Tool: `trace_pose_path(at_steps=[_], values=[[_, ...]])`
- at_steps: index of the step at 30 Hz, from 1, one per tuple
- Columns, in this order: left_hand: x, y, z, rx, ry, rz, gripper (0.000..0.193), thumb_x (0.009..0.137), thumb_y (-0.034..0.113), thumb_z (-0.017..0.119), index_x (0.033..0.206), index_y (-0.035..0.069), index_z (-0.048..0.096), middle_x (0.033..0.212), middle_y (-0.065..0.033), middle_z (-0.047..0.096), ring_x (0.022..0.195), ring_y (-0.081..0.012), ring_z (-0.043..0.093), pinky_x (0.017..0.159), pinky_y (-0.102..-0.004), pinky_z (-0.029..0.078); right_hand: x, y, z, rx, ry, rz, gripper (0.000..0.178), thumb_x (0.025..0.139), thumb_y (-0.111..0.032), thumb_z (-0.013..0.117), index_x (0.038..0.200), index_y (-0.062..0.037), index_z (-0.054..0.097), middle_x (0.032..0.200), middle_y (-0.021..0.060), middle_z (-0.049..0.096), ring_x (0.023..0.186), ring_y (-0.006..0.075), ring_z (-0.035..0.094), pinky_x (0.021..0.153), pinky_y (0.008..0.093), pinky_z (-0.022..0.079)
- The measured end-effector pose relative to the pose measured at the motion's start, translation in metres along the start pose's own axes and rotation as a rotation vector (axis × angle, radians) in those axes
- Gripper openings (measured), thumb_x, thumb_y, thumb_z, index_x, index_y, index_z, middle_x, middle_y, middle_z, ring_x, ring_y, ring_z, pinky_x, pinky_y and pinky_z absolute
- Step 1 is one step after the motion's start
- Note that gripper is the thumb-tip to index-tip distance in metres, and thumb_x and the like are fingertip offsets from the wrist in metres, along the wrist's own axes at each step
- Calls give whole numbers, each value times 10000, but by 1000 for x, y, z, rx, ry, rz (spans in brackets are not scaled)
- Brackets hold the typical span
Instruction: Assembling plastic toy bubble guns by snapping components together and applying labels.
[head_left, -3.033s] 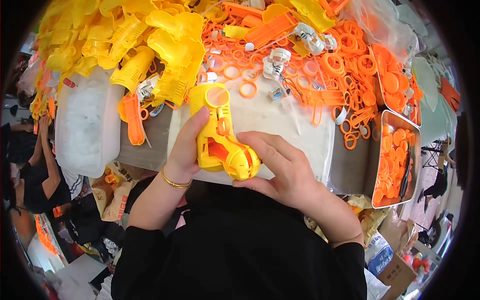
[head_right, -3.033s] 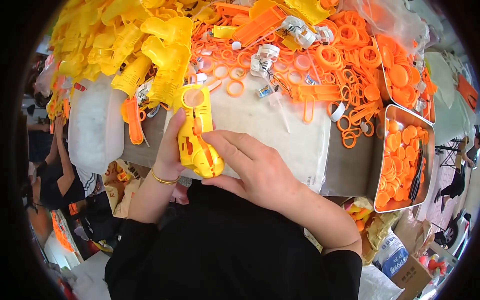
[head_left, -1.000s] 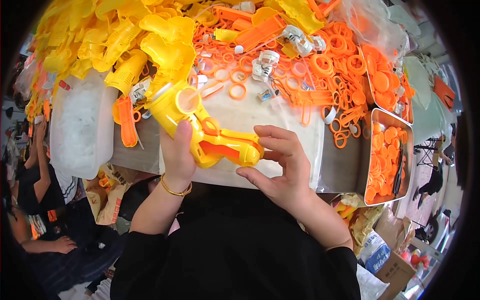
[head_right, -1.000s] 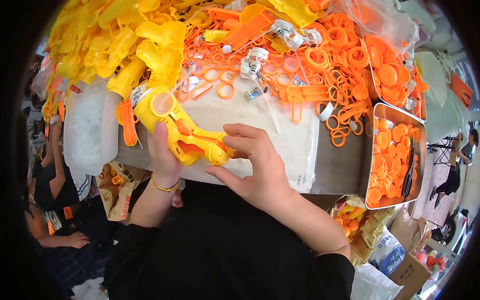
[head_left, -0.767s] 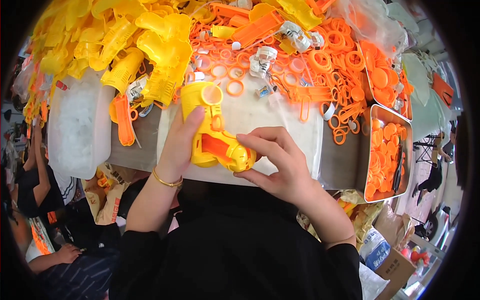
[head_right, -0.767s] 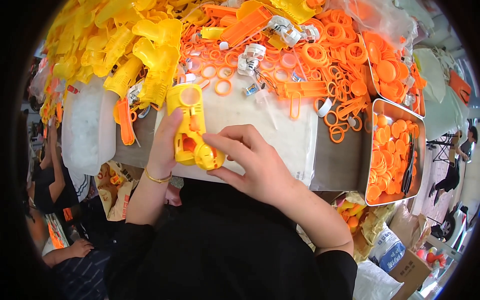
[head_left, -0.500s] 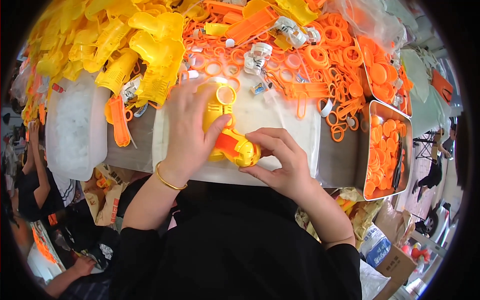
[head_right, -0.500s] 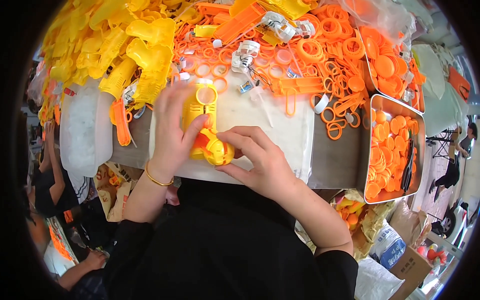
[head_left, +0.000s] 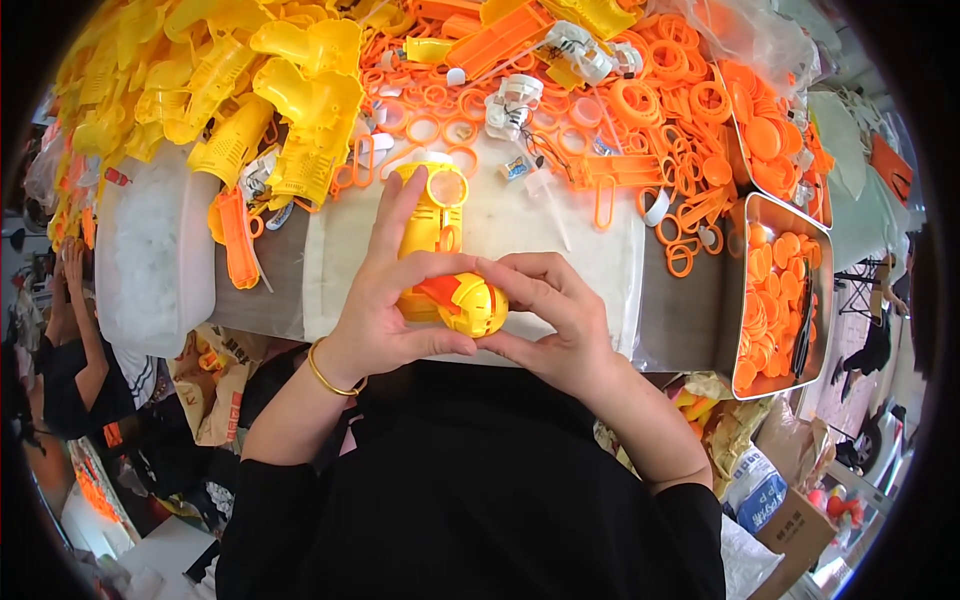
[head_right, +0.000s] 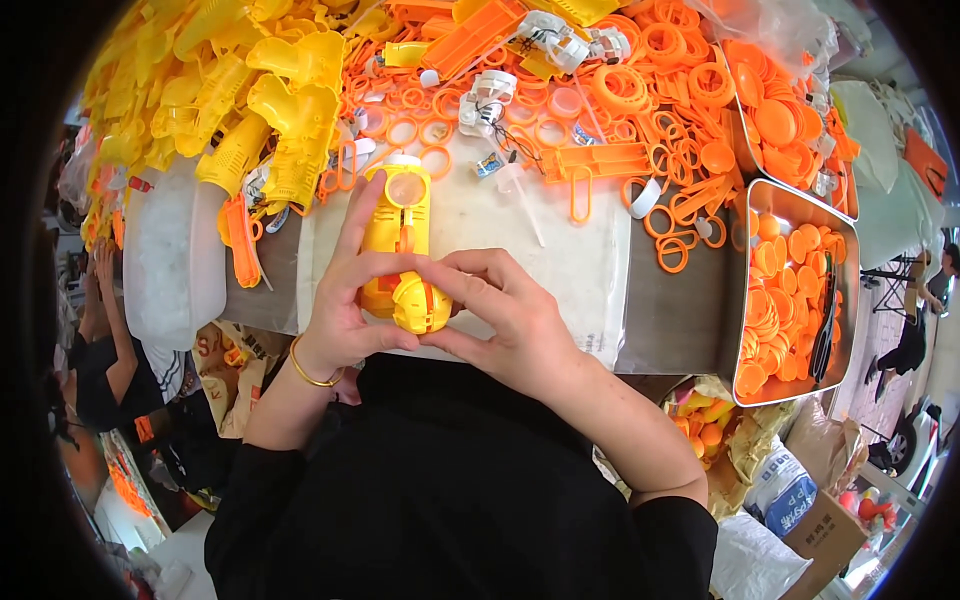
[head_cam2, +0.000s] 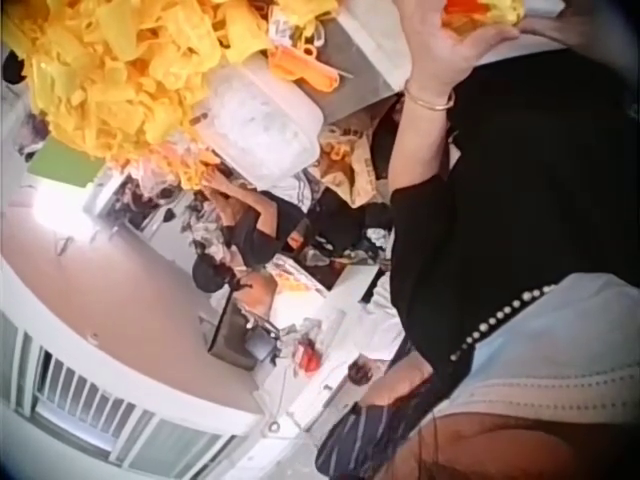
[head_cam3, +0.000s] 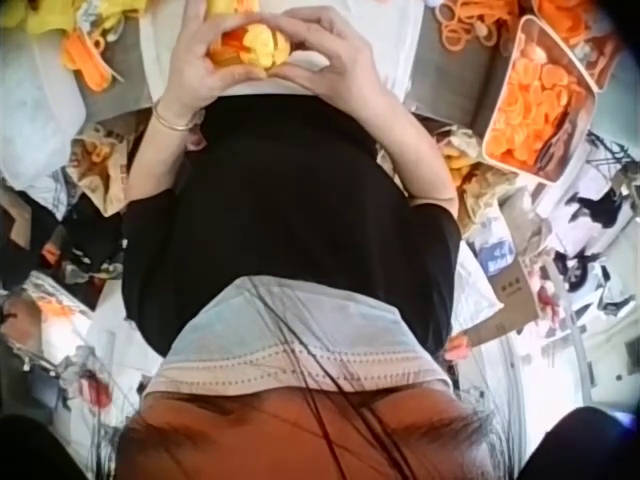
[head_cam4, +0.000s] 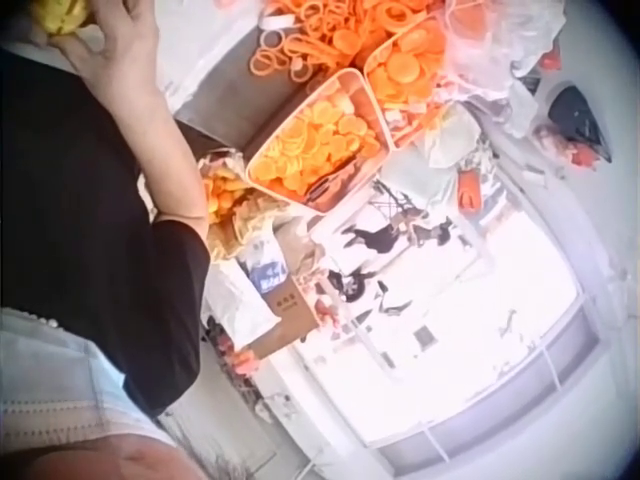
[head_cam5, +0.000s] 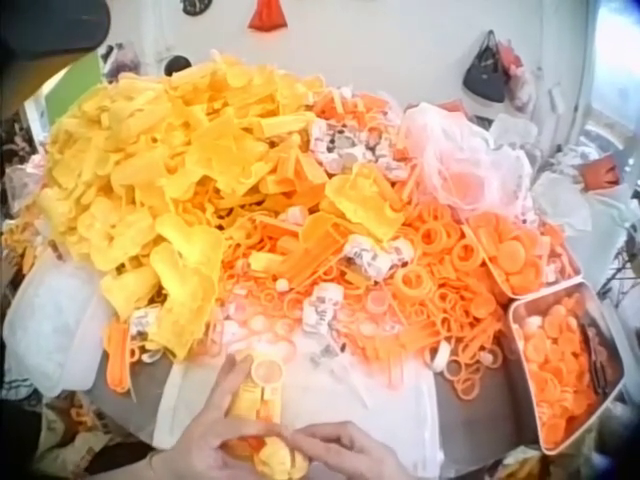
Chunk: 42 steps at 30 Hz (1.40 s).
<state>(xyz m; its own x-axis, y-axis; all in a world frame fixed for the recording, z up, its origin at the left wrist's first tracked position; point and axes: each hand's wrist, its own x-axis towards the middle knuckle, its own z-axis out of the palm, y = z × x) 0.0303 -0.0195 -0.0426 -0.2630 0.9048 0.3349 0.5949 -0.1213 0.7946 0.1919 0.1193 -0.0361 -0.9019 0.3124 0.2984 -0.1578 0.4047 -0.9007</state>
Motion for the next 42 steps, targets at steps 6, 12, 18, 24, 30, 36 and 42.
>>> trace_pose_path(at_steps=[6, 12, 18, 24, 30, 36, 42], values=[[2, 11, 13, 181, 13, 36, 573, 808, 504, 620, 1245, 136, 570, 1487, -223, 177, 1387, -416, 78, 1100, -508, 115, -2, -16, -12, 274, -70, 230, 585, 725, -72, 770, 1252, -14, 521, 1161, 89, 501, 1004, 165, 563, 815, 283, 520], [0, 1, 26, 22, 317, -153, 615, 888, 240, 568, 1413, 69, 299, 1452, -201, 233, 1347, -343, 231, 1089, -429, 218, -3, -13, -15, 415, -75, 578, 517, 804, -150, 716, 1249, 12, 510, 1160, 88, 479, 1019, 159, 540, 865, 268, 466], [0, -3, 8, -880, 476, -349, 809, 830, 318, 675, 1397, -7, 200, 1323, -142, 420, 1212, -216, 443, 989, -337, 386, -23, -8, -5, 66, -24, -4, 546, 757, -134, 755, 1235, 6, 531, 1168, 115, 515, 1037, 184, 539, 875, 286, 461], [-3, 10, -2, -843, 273, -378, 770, 720, 436, 765, 1238, -29, 434, 1168, -95, 568, 1048, -172, 563, 901, -313, 449, -13, -7, -7, 274, -47, 176, 576, 746, -153, 765, 1242, 10, 521, 1163, 116, 524, 1079, 208, 533, 909, 326, 455], [3, 22, -21, 38, 63, -106, 684, 586, 266, 860, 1130, 37, 514, 954, -82, 605, 829, -212, 612, 751, -299, 484, -11, -21, -65, 111, 224, 233, 761, 717, -480, 725, 1204, 54, 488, 1144, 157, 529, 1055, 234, 539, 820, 338, 480], [0, 17, -11, -106, 92, -42, 723, 539, 315, 877, 1108, 34, 530, 954, -110, 595, 831, -254, 614, 749, -316, 488, 34, -41, -56, -190, -156, -150, 853, 598, -463, 824, 1205, 57, 525, 1002, 152, 632, 817, 207, 620, 673, 284, 494], [-3, 3, -16, -118, 116, 68, 724, 558, 327, 861, 1132, 39, 527, 1022, -119, 603, 904, -261, 602, 767, -329, 490, 33, -40, -48, -74, -169, -170, 769, 619, -370, 840, 1183, 57, 538, 986, 164, 632, 810, 222, 634, 699, 296, 507]])
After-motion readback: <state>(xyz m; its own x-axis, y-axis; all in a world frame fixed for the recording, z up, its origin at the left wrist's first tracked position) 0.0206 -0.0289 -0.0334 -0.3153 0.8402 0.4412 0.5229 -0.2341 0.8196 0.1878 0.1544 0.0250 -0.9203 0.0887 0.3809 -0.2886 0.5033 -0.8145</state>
